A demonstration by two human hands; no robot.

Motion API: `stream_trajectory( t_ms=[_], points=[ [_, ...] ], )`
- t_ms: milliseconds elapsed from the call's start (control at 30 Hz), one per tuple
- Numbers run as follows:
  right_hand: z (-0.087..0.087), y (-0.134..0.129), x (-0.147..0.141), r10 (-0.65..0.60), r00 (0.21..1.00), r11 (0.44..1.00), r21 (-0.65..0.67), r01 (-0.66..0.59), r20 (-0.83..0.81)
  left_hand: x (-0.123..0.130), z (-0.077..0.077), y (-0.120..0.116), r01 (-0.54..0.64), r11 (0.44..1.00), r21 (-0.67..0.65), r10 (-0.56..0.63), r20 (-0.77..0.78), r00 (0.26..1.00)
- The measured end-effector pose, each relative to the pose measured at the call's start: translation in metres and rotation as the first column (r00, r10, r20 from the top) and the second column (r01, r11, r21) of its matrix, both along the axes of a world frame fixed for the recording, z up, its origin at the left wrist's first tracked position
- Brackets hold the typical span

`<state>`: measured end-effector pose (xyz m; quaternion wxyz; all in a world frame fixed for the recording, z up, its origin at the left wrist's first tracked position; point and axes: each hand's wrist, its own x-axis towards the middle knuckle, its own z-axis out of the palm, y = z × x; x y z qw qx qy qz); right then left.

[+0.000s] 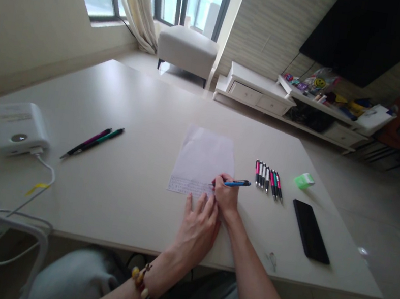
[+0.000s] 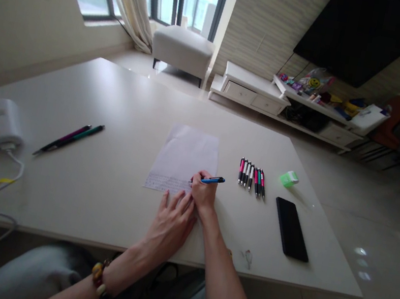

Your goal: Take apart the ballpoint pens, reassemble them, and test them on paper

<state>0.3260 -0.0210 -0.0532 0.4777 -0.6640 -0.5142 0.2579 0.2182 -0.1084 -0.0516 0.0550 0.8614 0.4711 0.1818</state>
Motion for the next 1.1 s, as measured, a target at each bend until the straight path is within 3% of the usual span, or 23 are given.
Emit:
stream_trajectory(
  t_ms=[400,567,700,867,1100],
  points=[
    [0.000,-0.001,0.000,0.001,0.999,0.999,0.035,-0.003,0.033,-0.001,0.005,-0.002,-0.004,1.000,0.003,0.004,-0.006,1.000],
    [0.001,-0.001,0.003,-0.027,0.991,1.000,0.005,0.028,-0.132,-0.001,0.007,-0.004,-0.017,0.999,0.029,0.017,-0.020,1.000],
    [0.012,-0.003,0.007,-0.026,0.973,0.995,0.085,0.047,-0.228,-0.002,0.007,-0.002,-0.025,0.999,0.032,0.026,-0.018,1.000],
    [0.029,-0.014,0.024,-0.138,0.955,0.963,0.189,0.191,-0.262,-0.002,0.006,0.003,-0.034,0.999,0.041,0.034,0.002,0.999],
    [0.021,-0.026,0.059,-0.041,0.959,0.978,0.184,0.096,-0.280,-0.004,0.007,0.004,-0.033,0.998,0.048,0.034,-0.010,0.999]
  ],
)
